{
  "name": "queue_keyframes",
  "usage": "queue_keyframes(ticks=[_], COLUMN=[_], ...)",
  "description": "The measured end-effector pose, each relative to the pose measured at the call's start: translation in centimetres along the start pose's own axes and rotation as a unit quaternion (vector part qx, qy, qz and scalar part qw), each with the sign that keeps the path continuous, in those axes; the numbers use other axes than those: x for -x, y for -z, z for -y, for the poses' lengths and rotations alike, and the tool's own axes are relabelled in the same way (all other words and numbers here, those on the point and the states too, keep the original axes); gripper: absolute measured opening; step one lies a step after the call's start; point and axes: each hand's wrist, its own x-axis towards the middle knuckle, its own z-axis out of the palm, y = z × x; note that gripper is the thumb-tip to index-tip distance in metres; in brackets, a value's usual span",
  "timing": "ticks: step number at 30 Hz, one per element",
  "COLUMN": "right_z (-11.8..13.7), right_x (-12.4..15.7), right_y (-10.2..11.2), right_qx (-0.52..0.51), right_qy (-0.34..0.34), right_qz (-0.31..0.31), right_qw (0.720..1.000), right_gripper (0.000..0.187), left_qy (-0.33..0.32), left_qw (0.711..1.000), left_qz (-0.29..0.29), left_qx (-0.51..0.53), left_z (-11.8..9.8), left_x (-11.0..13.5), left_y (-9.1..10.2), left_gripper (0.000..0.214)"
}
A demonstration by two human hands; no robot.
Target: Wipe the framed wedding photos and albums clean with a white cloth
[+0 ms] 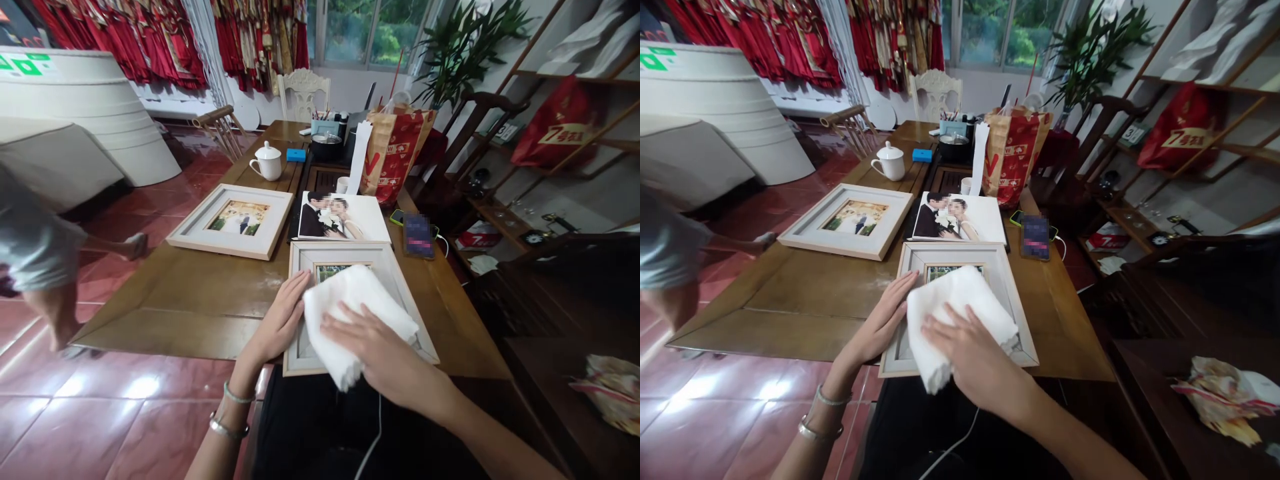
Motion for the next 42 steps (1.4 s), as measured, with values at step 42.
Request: queue_keyframes(ticks=[42], right_z=[-8.1], right_x=[0.0], right_y=[2.9], right_qx=[0.062], right_qy=[-0.165], right_qz=[-0.163], right_qw=[0.971], right_gripper=[0.082], left_qy=[-0.009], left_qw=[0.999], left_qz=[0.032], left_qx=[0.003], left_z=[-0.1], left_x=[0.0], left_y=[0.5], left_gripper=[0.052])
